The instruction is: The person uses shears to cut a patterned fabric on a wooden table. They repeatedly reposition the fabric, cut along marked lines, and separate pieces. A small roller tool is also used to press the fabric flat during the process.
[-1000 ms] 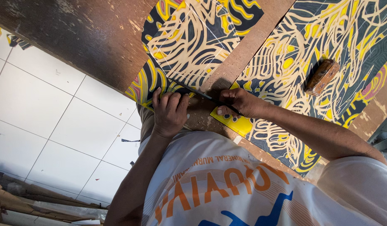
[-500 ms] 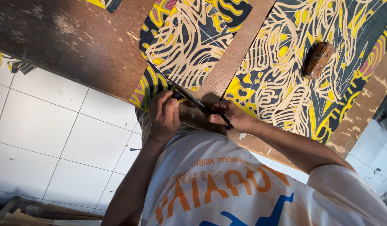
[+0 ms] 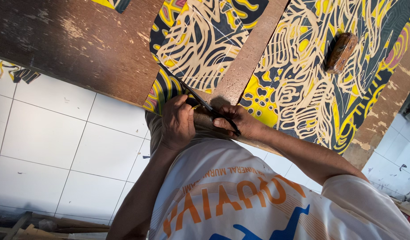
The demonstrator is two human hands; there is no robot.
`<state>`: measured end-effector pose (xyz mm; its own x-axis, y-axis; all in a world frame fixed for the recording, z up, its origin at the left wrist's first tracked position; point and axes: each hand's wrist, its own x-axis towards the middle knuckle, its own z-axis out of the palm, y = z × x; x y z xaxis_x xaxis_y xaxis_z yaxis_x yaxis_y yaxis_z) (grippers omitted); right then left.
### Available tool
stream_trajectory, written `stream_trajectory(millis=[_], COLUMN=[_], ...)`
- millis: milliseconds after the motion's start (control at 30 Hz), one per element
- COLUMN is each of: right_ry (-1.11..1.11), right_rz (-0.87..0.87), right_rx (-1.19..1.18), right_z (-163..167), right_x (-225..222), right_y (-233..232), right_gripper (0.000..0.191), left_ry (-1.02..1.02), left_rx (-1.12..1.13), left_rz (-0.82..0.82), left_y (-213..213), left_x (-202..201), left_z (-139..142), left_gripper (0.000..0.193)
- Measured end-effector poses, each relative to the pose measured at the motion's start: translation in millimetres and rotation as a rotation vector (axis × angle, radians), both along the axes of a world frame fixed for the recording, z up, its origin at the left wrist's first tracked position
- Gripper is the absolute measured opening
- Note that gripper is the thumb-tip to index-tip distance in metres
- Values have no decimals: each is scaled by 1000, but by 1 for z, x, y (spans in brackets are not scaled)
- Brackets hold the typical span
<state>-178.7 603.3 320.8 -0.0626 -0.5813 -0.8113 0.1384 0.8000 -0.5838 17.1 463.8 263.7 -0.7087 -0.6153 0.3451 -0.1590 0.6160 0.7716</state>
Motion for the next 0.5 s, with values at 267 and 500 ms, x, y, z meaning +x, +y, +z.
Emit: stream_trajectory(millis=[267, 500], right_ry=[-88, -53], right_rz=[-121, -60], right_rx=[-45, 16], right_z=[9, 19], right_x=[10, 15], right_y=[-29, -42], right_gripper=[61, 63], left_ry=[-2, -5], left_rx=[-31, -10], left_rz=[2, -8], left_y=[0, -2], left_x=[4, 6], left_z=[0, 0], left_gripper=[16, 16])
